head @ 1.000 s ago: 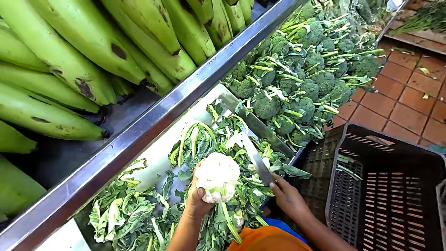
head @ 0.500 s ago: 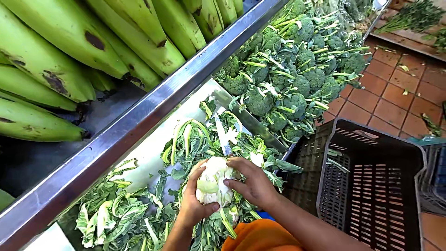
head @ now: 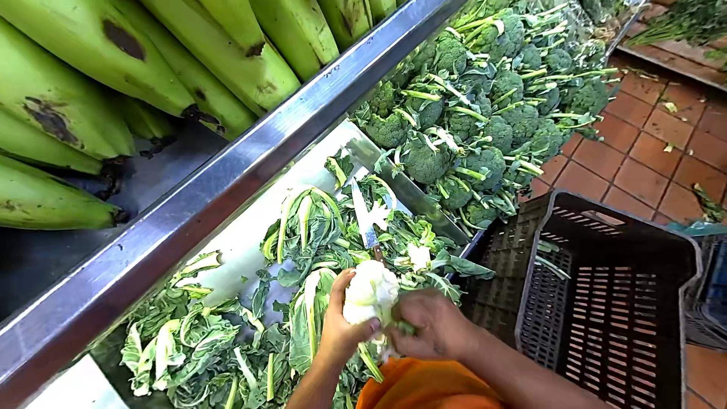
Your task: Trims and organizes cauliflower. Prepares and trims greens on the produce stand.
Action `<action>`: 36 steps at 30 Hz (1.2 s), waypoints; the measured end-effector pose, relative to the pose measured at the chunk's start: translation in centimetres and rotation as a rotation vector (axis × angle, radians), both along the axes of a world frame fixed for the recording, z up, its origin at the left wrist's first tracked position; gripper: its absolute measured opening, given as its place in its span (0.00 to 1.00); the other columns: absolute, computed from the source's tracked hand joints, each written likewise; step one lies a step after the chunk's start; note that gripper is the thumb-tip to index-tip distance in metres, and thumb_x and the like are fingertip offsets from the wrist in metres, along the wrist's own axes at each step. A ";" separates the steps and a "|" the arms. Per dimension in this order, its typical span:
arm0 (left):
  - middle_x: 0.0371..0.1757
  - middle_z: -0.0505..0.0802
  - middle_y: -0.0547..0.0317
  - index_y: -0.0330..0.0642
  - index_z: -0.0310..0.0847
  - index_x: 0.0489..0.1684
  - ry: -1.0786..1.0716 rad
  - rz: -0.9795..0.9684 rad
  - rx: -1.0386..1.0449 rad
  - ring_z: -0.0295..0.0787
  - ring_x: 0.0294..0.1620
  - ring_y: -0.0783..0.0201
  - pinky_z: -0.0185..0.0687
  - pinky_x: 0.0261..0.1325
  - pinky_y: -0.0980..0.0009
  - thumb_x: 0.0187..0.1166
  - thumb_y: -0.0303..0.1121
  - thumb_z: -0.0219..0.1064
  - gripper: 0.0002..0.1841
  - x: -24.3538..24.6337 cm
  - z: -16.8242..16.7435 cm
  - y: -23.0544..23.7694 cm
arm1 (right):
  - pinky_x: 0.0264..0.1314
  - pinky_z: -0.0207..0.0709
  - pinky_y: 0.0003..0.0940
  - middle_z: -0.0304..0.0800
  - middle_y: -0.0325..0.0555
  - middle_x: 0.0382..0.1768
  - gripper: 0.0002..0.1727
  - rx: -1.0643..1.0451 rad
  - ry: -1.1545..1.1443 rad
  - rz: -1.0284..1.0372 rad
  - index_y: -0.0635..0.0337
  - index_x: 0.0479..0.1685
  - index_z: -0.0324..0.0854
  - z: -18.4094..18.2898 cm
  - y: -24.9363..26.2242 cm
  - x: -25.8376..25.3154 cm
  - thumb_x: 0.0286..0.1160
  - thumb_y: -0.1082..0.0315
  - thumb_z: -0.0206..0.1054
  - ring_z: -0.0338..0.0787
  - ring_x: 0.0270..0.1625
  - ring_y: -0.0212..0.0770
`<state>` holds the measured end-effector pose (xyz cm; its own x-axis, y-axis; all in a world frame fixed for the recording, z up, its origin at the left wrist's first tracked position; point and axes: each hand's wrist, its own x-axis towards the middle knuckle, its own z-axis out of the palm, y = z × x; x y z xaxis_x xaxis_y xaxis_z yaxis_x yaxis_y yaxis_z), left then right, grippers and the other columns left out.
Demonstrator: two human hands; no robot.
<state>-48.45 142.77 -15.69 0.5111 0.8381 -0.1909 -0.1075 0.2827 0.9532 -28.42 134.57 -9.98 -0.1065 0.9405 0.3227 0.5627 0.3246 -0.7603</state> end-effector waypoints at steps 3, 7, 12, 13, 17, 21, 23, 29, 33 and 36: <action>0.67 0.86 0.41 0.44 0.54 0.87 -0.207 0.061 -0.261 0.90 0.60 0.49 0.91 0.59 0.50 0.43 0.56 0.91 0.64 -0.5 -2.0 1.6 | 0.39 0.88 0.32 0.91 0.42 0.31 0.11 -0.079 0.249 -0.059 0.57 0.38 0.87 1.4 -0.7 -0.5 0.77 0.59 0.73 0.90 0.34 0.33; 0.57 0.93 0.46 0.48 0.72 0.74 -0.468 0.063 -0.509 0.94 0.55 0.51 0.92 0.58 0.50 0.49 0.54 0.90 0.47 -3.3 -2.1 2.0 | 0.39 0.87 0.38 0.92 0.38 0.37 0.20 -0.397 0.316 -0.518 0.52 0.54 0.88 0.6 1.1 2.6 0.86 0.47 0.60 0.90 0.36 0.33; 0.59 0.91 0.35 0.44 0.83 0.64 -0.659 0.155 -0.887 0.90 0.59 0.37 0.85 0.61 0.36 0.45 0.63 0.86 0.45 -2.7 -1.5 1.8 | 0.64 0.86 0.53 0.83 0.44 0.71 0.34 -0.620 0.203 -0.464 0.49 0.85 0.68 -1.0 1.8 5.1 0.84 0.44 0.61 0.89 0.64 0.43; 0.62 0.89 0.32 0.45 0.81 0.67 -0.667 0.167 -0.953 0.88 0.61 0.33 0.84 0.60 0.33 0.47 0.65 0.83 0.46 -2.5 -1.3 1.4 | 0.67 0.85 0.51 0.82 0.40 0.74 0.37 -0.604 0.187 -0.341 0.46 0.86 0.66 -0.8 1.1 4.5 0.78 0.44 0.68 0.87 0.68 0.41; 0.67 0.86 0.32 0.48 0.72 0.76 -0.402 0.153 -1.000 0.86 0.64 0.32 0.84 0.58 0.31 0.67 0.71 0.66 0.44 -0.4 0.9 0.1 | 0.88 0.63 0.59 0.66 0.50 0.87 0.53 -0.390 -0.163 0.040 0.46 0.86 0.68 0.9 -0.2 1.9 0.54 0.38 0.84 0.64 0.89 0.52; 0.75 0.83 0.44 0.55 0.57 0.88 0.020 -0.082 -0.851 0.84 0.71 0.40 0.84 0.60 0.32 0.75 0.80 0.30 0.49 5.1 5.8 -3.0 | 0.84 0.69 0.56 0.72 0.50 0.84 0.56 -0.361 -0.220 0.045 0.43 0.89 0.65 2.3 -3.2 4.4 0.52 0.43 0.87 0.74 0.83 0.51; 0.81 0.76 0.44 0.57 0.43 0.94 0.098 -0.261 -0.708 0.80 0.74 0.37 0.84 0.58 0.30 0.71 0.83 0.34 0.53 6.9 8.6 -5.2 | 0.78 0.78 0.52 0.80 0.49 0.77 0.53 -0.380 0.039 -0.045 0.52 0.86 0.69 2.7 -5.9 7.5 0.51 0.52 0.90 0.82 0.76 0.46; 0.85 0.73 0.51 0.53 0.56 0.91 0.242 -0.545 -0.214 0.77 0.79 0.44 0.86 0.68 0.41 0.65 0.71 0.72 0.54 8.9 11.2 -9.9 | 0.56 0.88 0.42 0.90 0.40 0.61 0.52 -0.347 1.036 -0.343 0.41 0.80 0.71 -1.2 -19.6 18.7 0.45 0.37 0.85 0.91 0.55 0.37; 0.77 0.80 0.46 0.40 0.66 0.82 0.376 -0.472 -0.095 0.83 0.72 0.45 0.86 0.67 0.44 0.79 0.50 0.70 0.36 6.5 9.5 -11.7 | 0.53 0.90 0.45 0.92 0.43 0.55 0.58 -0.472 1.240 -0.644 0.40 0.80 0.70 -8.4 -29.2 24.5 0.37 0.27 0.84 0.93 0.51 0.41; 0.75 0.82 0.41 0.32 0.64 0.81 0.560 -0.409 -0.112 0.86 0.69 0.48 0.86 0.67 0.48 0.83 0.42 0.65 0.32 3.8 9.3 -14.1 | 0.50 0.89 0.47 0.92 0.47 0.52 0.47 -0.696 1.278 -0.847 0.43 0.79 0.69 -14.8 -33.8 26.6 0.54 0.36 0.77 0.93 0.49 0.44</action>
